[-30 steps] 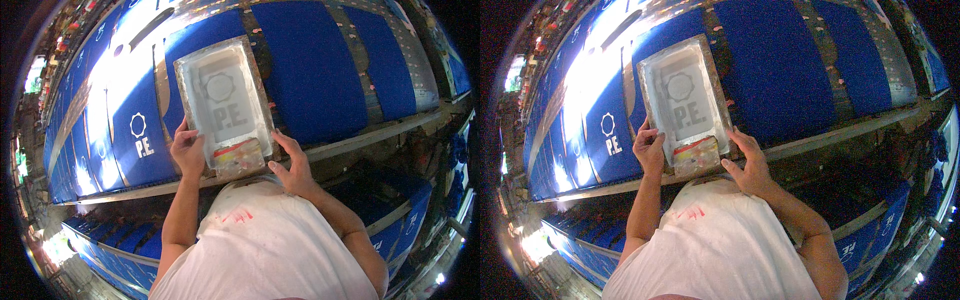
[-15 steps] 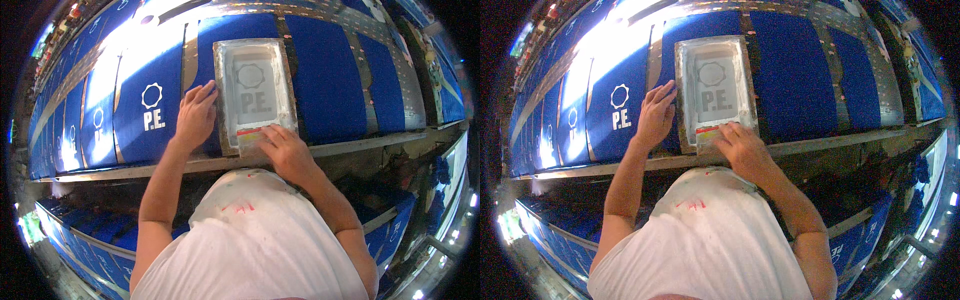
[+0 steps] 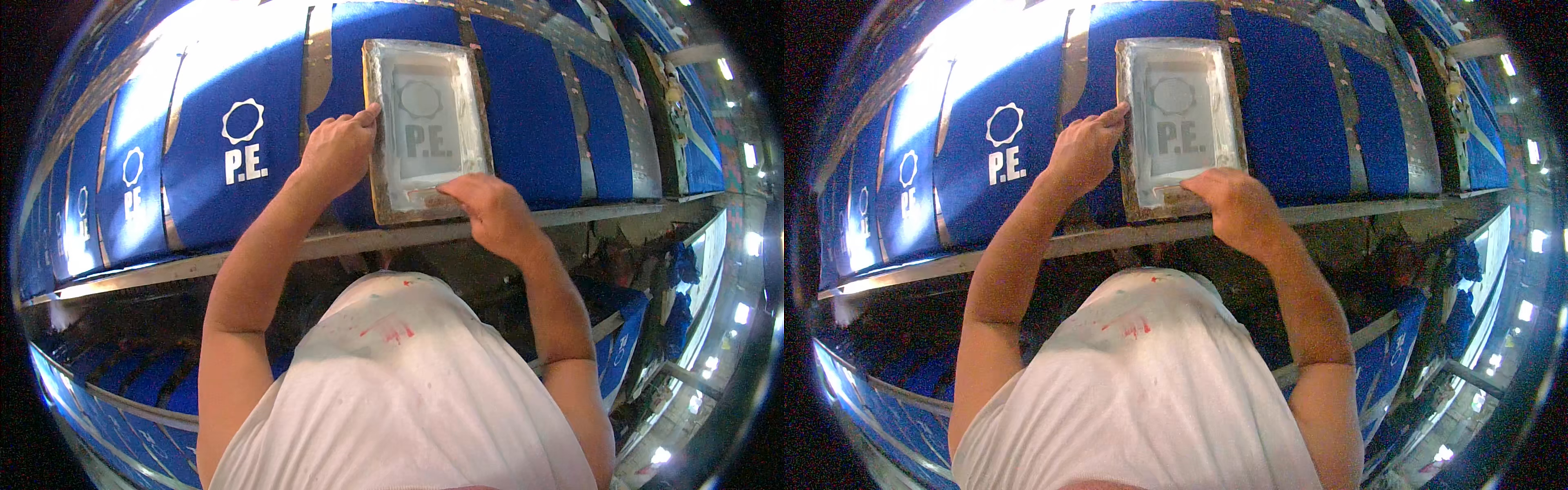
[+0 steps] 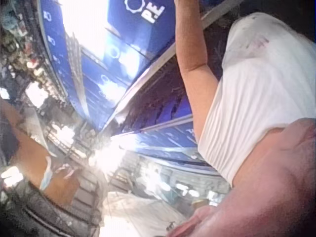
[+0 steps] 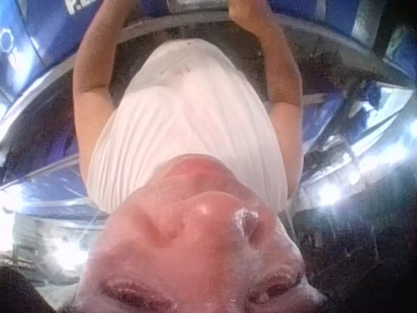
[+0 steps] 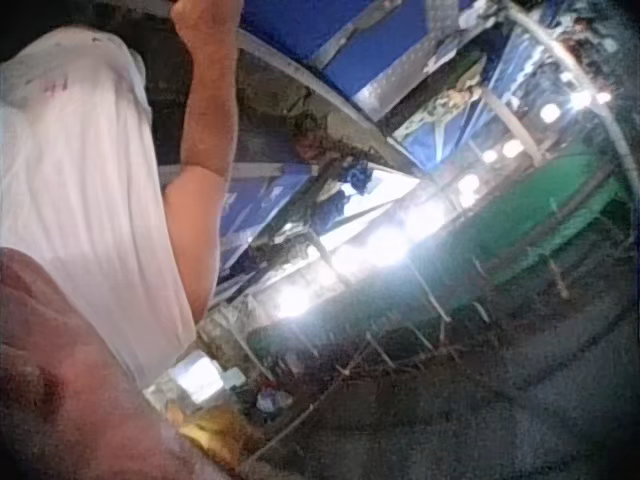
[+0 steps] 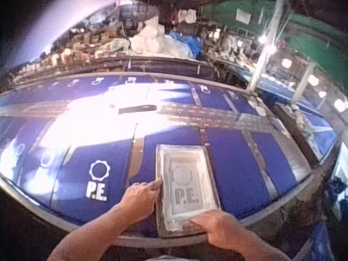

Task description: The person applies a white paste to a rectangular screen frame using a small spatula, spreads it evenly, then rinses the screen with water from a hose. The person handles the screen frame, paste container, spatula, and hose throughout the process.

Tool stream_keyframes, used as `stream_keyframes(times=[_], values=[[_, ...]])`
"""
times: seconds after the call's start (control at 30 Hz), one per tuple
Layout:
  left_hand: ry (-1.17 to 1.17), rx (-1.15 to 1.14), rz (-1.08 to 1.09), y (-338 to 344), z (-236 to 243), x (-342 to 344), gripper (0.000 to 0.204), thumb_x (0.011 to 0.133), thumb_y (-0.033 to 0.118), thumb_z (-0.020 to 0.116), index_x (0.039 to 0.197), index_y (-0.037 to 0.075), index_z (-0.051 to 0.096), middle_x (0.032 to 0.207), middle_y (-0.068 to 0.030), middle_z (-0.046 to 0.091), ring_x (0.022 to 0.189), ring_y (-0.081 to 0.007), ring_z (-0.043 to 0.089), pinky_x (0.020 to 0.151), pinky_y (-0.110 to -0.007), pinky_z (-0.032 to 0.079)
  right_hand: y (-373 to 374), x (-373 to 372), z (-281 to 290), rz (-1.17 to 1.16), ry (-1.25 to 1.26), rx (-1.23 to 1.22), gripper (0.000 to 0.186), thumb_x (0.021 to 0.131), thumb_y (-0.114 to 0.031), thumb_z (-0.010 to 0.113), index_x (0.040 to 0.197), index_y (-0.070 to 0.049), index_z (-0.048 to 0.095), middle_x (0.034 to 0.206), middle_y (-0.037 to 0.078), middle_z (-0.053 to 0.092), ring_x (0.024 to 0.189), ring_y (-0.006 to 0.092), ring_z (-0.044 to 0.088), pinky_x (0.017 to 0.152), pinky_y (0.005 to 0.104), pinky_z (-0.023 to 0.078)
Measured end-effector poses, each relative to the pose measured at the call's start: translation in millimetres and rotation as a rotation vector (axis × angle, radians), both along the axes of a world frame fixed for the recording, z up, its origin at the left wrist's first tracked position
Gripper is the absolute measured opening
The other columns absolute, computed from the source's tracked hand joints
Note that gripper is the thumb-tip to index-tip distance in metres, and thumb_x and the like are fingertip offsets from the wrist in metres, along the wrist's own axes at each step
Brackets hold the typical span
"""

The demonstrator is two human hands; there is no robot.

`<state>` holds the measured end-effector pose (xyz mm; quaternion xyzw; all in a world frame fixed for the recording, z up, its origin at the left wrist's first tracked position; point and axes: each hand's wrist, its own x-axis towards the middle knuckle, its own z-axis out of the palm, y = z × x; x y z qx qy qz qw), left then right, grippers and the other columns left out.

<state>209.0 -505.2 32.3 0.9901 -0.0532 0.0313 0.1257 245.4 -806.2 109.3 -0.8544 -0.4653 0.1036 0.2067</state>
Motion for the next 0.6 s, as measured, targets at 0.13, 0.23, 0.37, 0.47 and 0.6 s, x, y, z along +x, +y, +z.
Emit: stream_keyframes(times=[0.13,0.23,0.37,0.47,0.6], values=[[0.103,-0.047,0.054,-4,7,2,0.043,0.092,-0.004,0.061,0.133,0.0,0.076,0.164,-0.0087,0.063,0.112,-0.0394,0.079,0.103,-0.052,0.062,-8,-26,-36,-0.024,-0.2,0.093,0.05,0.083,0.011,0.066,0.13,-0.002,0.077,0.127,0.019,0.077,0.122,0.0405,0.073,0.107,0.0511,0.058],[0.094,-0.024,0.02,0,5,1,0.045,0.094,-0.002,0.061,0.137,0.001,0.075,0.164,-0.0076,0.063,0.112,-0.039,0.079,0.101,-0.052,0.063,0,-13,-51,-0.024,-0.278,0.147,0.054,0.082,0.013,0.064,0.132,-0.002,0.077,0.127,0.017,0.077,0.123,0.0397,0.073,0.109,0.0517,0.058],[0.113,-0.039,0.043,-1,6,1,0.046,0.094,0.0,0.062,0.139,0.002,0.074,0.165,-0.0063,0.062,0.113,-0.0387,0.079,0.101,-0.051,0.063,23,33,-52,-0.016,-0.272,0.125,0.059,0.081,0.015,0.063,0.135,-0.005,0.076,0.129,0.016,0.077,0.124,0.0391,0.073,0.109,0.0509,0.058],[0.118,-0.076,0.075,-3,8,0,0.05,0.092,0.001,0.065,0.142,0.004,0.073,0.164,-0.0058,0.063,0.109,-0.0396,0.079,0.099,-0.052,0.064,44,75,-54,-0.012,-0.264,0.123,0.064,0.081,0.015,0.061,0.138,-0.008,0.076,0.131,0.016,0.078,0.124,0.0387,0.074,0.11,0.0504,0.058],[0.183,-0.071,0.135,-10,17,3,0.061,0.087,0.001,0.067,0.147,0.009,0.073,0.166,-0.0047,0.061,0.102,-0.0396,0.08,0.095,-0.052,0.064,70,135,-63,-0.004,-0.284,0.119,0.064,0.084,0.014,0.061,0.14,-0.011,0.076,0.135,0.016,0.077,0.125,0.0382,0.074,0.109,0.0493,0.059]])
